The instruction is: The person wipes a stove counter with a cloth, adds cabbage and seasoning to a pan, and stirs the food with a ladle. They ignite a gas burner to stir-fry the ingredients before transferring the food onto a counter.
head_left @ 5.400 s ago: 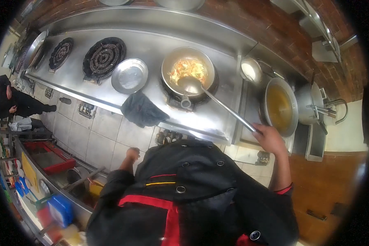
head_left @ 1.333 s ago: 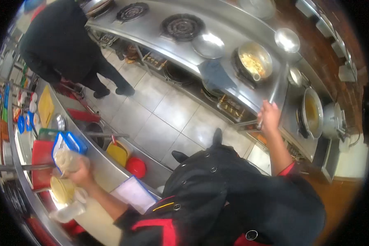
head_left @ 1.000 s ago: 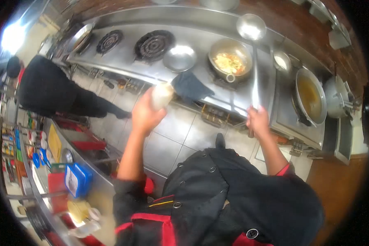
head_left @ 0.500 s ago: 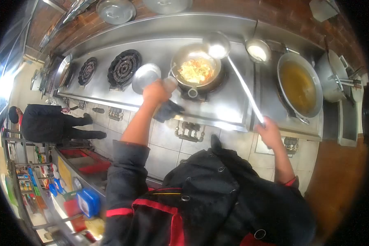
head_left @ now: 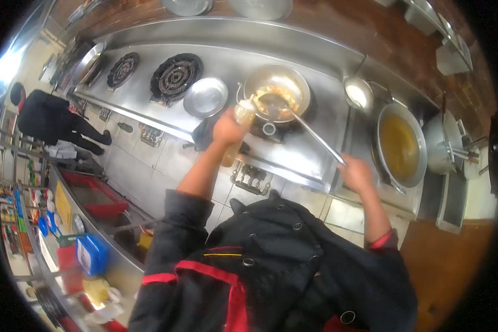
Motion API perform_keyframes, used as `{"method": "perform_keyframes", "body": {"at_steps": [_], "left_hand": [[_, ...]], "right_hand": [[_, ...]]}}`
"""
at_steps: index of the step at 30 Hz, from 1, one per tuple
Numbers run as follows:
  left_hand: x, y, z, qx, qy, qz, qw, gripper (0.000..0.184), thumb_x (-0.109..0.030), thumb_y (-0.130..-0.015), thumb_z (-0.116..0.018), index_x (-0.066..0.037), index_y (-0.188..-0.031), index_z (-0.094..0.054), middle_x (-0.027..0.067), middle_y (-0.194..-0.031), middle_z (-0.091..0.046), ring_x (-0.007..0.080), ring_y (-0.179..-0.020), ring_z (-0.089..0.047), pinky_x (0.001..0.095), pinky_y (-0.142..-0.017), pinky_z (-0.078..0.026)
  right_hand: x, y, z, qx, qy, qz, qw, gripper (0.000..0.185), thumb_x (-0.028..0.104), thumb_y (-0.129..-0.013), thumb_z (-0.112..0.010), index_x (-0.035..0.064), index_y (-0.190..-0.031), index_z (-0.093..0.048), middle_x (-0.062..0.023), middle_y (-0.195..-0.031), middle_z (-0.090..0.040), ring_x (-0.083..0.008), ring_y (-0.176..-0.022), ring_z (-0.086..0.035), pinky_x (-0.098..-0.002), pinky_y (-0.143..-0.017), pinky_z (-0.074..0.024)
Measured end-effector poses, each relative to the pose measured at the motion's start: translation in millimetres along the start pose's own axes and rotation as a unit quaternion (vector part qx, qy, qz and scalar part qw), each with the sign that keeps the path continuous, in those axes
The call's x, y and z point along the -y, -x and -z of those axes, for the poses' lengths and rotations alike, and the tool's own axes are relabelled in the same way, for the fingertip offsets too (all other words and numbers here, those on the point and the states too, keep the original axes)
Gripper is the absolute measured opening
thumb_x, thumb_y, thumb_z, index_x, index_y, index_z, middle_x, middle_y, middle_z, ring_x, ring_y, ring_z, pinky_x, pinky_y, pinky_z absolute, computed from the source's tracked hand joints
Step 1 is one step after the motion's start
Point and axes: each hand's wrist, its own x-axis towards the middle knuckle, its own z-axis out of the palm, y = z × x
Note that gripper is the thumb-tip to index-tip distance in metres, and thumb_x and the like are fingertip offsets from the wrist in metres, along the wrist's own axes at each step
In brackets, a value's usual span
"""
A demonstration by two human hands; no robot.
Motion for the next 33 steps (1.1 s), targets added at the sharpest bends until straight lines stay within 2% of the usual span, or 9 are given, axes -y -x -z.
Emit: {"method": "perform_keyframes", "body": {"at_steps": [5,10,12,17,20,23,25,29,33], "left_hand": [[18,34,27,-0.083,0.157,-0.031,0.984,0.070,-0.025,-0.066,-0.075,-0.008,-0.129,-0.047,0.0178,-0.113,-0.063,0.0318,-0.103,-0.062,0.0385,-0.090,-0.048],[98,83,42,-0.102,0.376,-0.069,0.918,0.052,-0.007,-0.068,-0.071,0.003,-0.116,-0.055,0.0127,-0.104,-0.066,0.0205,-0.094,-0.064,0.0334,-0.084,-0.051],[126,116,60,-0.157,0.340,0.019,0.927,0.042,-0.007,-0.070,-0.072,0.003,-0.108,-0.060,0.0118,-0.100,-0.067,0.0207,-0.090,-0.065,0.0338,-0.082,-0.051],[184,187,108,-0.296,0.344,0.148,0.879,0.048,-0.010,-0.074,-0.075,0.002,-0.114,-0.050,0.0143,-0.103,-0.063,0.0219,-0.092,-0.062,0.0337,-0.084,-0.049],[257,223,129,-0.388,0.265,0.188,0.862,0.053,-0.012,-0.075,-0.078,0.002,-0.116,-0.048,0.0142,-0.107,-0.062,0.0232,-0.093,-0.061,0.0347,-0.085,-0.049],[305,263,157,-0.532,0.230,0.218,0.785,0.053,-0.011,-0.076,-0.077,0.002,-0.119,-0.049,0.0141,-0.110,-0.061,0.0241,-0.094,-0.061,0.0356,-0.086,-0.048],[323,296,181,-0.590,0.217,0.253,0.735,0.055,-0.014,-0.075,-0.079,0.002,-0.118,-0.049,0.0145,-0.113,-0.060,0.0250,-0.098,-0.061,0.0365,-0.087,-0.049],[358,355,217,-0.651,0.093,0.308,0.688,0.058,-0.016,-0.072,-0.081,0.003,-0.117,-0.051,0.0153,-0.115,-0.060,0.0263,-0.100,-0.061,0.0379,-0.087,-0.051],[411,410,224,-0.740,0.021,0.364,0.566,0.063,-0.016,-0.065,-0.086,0.003,-0.116,-0.053,0.0159,-0.112,-0.063,0.0271,-0.093,-0.063,0.0394,-0.085,-0.053]], "right_hand": [[1,-22,-68,-0.099,-0.147,-0.045,0.983,0.038,0.022,-0.087,-0.061,0.0030,-0.120,-0.058,-0.0201,-0.094,-0.066,-0.0335,-0.084,-0.064,-0.0393,-0.075,-0.0495],[13,-28,-63,-0.009,-0.193,-0.094,0.977,0.042,0.023,-0.087,-0.058,-0.0007,-0.121,-0.058,-0.0253,-0.107,-0.063,-0.0383,-0.097,-0.063,-0.0399,-0.085,-0.0488],[-4,-36,-64,0.036,-0.274,-0.110,0.955,0.042,0.023,-0.087,-0.058,-0.0018,-0.121,-0.058,-0.0257,-0.108,-0.062,-0.0390,-0.100,-0.062,-0.0398,-0.087,-0.0481],[43,-50,-40,-0.104,-0.062,-0.012,0.993,0.045,0.026,-0.086,-0.059,-0.0021,-0.121,-0.057,-0.0261,-0.112,-0.061,-0.0401,-0.104,-0.059,-0.0418,-0.092,-0.0460],[59,-72,-41,-0.082,-0.024,-0.017,0.996,0.044,0.028,-0.086,-0.060,0.0026,-0.122,-0.058,-0.0245,-0.113,-0.061,-0.0397,-0.105,-0.059,-0.0413,-0.092,-0.0462],[61,-53,-5,-0.017,-0.012,-0.011,1.000,0.042,0.027,-0.083,-0.062,0.0111,-0.122,-0.061,-0.0216,-0.111,-0.063,-0.0390,-0.101,-0.060,-0.0418,-0.090,-0.0470],[41,-40,15,-0.097,0.123,0.050,0.986,0.042,0.026,-0.080,-0.064,0.0179,-0.122,-0.062,-0.0185,-0.108,-0.064,-0.0370,-0.097,-0.062,-0.0422,-0.087,-0.0486],[59,4,69,-0.107,0.188,0.022,0.976,0.041,0.019,-0.079,-0.065,0.0129,-0.119,-0.063,-0.0191,-0.105,-0.065,-0.0365,-0.094,-0.063,-0.0431,-0.082,-0.0498],[59,31,106,-0.038,0.099,0.041,0.994,0.038,0.009,-0.077,-0.065,0.0009,-0.114,-0.064,-0.0216,-0.099,-0.067,-0.0312,-0.088,-0.065,-0.0391,-0.080,-0.0490]]}}
